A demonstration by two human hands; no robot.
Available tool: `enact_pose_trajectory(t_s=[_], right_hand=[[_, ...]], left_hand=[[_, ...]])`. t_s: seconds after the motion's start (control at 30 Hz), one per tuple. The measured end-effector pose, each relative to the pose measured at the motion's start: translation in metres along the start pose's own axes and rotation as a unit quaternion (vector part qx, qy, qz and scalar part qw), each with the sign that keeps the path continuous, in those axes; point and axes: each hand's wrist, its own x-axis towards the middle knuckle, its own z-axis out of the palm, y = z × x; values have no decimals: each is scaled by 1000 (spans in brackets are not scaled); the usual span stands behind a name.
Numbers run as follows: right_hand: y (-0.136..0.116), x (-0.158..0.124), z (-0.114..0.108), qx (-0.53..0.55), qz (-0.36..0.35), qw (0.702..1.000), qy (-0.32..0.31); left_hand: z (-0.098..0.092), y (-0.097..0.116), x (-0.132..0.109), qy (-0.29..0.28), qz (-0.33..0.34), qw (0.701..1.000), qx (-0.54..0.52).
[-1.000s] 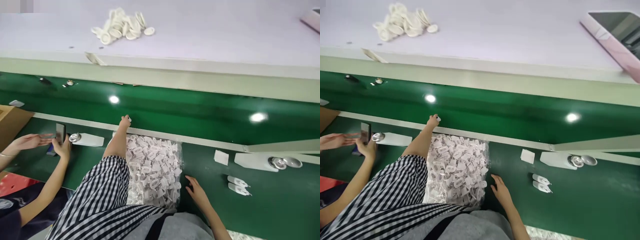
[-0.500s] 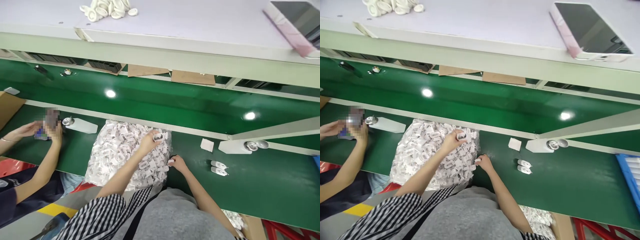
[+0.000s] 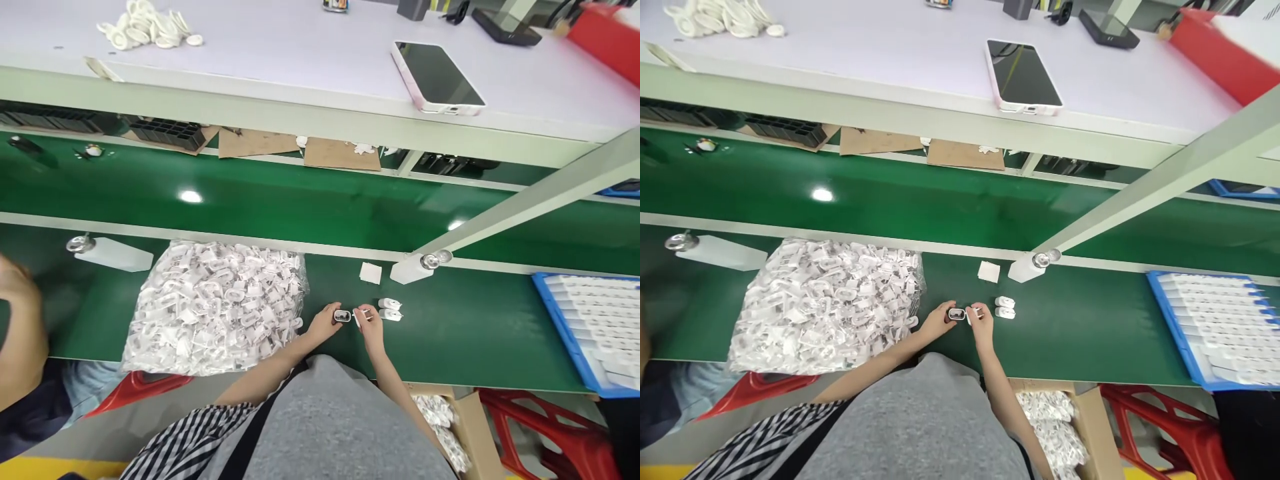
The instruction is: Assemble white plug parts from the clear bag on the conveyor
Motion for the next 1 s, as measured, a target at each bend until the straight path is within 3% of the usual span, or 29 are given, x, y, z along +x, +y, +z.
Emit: enact_pose_trajectory(t_s=[0.17, 0.3, 0.37, 0.53, 0.67, 0.83, 1.0], right_hand=[[-4, -6, 5, -61, -35, 998, -6], [-9, -6, -1, -57, -32, 984, -166], [-9, -3, -6, -78, -40, 975, -203], [0, 5, -11, -207, -102, 961, -152], [8, 5, -6, -289, -151, 935, -142], [11, 7, -4, -346, -167, 910, -158], [7, 12, -8, -426, -180, 866, -190]], left_hand=[[-5, 10, -10, 0, 62, 998, 34], [-14, 11, -8, 7, 91, 992, 83], [-18, 9, -5, 0, 97, 989, 113], [-24, 1, 0, -11, 4, 991, 132], [-21, -1, -1, -48, 43, 992, 109], [-13, 1, -1, -27, 53, 989, 134], [-10, 3, -1, -19, 38, 987, 153]])
